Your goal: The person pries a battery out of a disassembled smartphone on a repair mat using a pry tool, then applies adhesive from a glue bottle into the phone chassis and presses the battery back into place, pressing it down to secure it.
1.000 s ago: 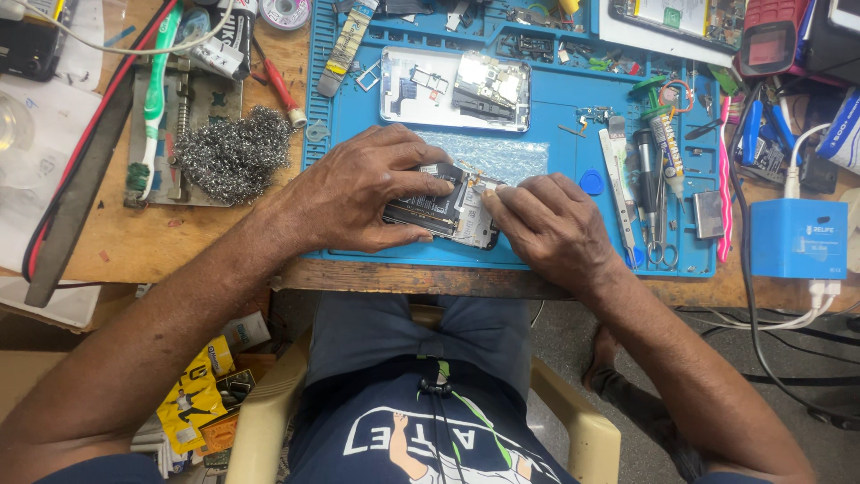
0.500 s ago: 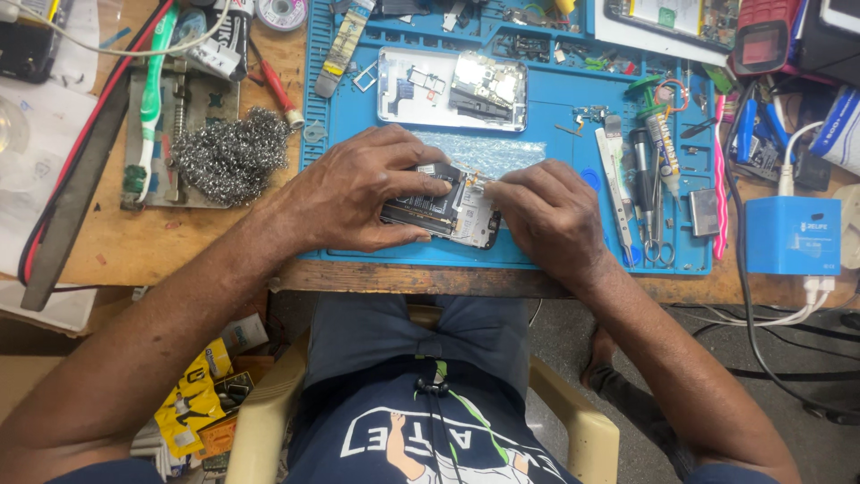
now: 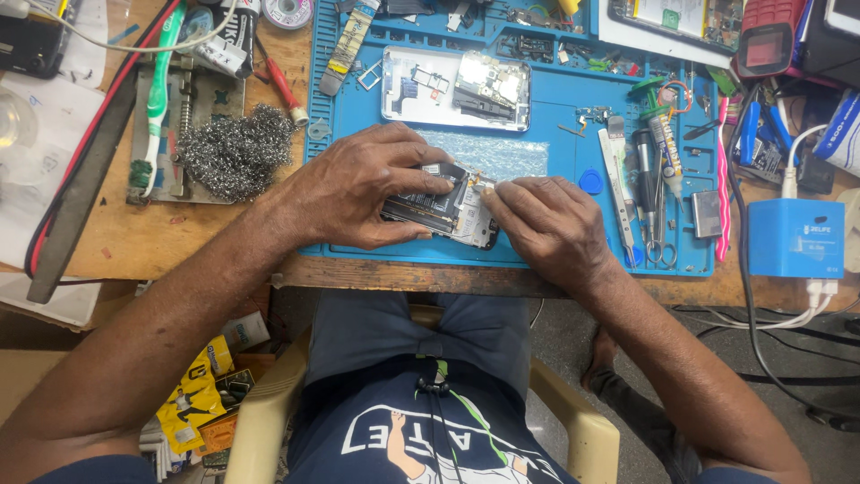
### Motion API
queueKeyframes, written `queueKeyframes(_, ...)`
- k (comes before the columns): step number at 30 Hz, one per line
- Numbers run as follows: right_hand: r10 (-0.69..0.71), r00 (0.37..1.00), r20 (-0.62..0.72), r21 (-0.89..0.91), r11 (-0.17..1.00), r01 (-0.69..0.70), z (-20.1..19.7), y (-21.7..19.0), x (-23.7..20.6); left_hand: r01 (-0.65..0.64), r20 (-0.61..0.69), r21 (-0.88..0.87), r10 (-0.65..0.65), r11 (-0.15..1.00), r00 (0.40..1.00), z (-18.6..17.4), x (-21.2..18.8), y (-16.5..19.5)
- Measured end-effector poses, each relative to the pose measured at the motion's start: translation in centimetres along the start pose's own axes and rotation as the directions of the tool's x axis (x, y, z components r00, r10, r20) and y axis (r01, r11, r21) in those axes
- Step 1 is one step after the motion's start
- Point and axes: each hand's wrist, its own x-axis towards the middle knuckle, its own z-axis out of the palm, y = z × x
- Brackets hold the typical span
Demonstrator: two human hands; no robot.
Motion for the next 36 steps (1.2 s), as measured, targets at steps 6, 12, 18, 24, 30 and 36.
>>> queueKeyframes(6,-0.099,0.995,0.032,-0.029,0.995,0.1,-0.1,0.5,0.1,0.02,0.045,0.011,-0.02,1.0,0.999,-0.1,0.2,-0.3)
queueKeyframes(12,-0.136,0.99,0.042,0.022,0.991,0.135,-0.1,1.4,0.2,0.001,0.073,0.001,-0.001,1.0,0.997,-0.5,0.5,-0.7)
queueKeyframes(18,-0.132,0.99,0.044,0.031,0.991,0.13,-0.1,1.7,0.3,-0.006,0.074,0.0,0.006,1.0,0.997,-0.7,0.6,-0.6)
queueKeyframes(24,-0.119,0.99,0.076,0.064,0.991,0.114,-0.2,1.9,0.4,-0.023,0.07,0.005,0.022,1.0,0.997,-0.8,0.7,-0.7)
queueKeyframes(30,-0.199,0.976,0.092,0.051,0.979,0.195,-0.1,2.4,0.4,-0.029,0.062,-0.006,0.029,1.0,0.998,-0.6,0.6,-0.7)
queueKeyframes(36,-0.2,0.976,0.082,0.067,0.979,0.195,0.0,2.6,0.2,-0.036,0.064,0.018,0.035,0.999,0.997,-0.4,0.5,-1.0)
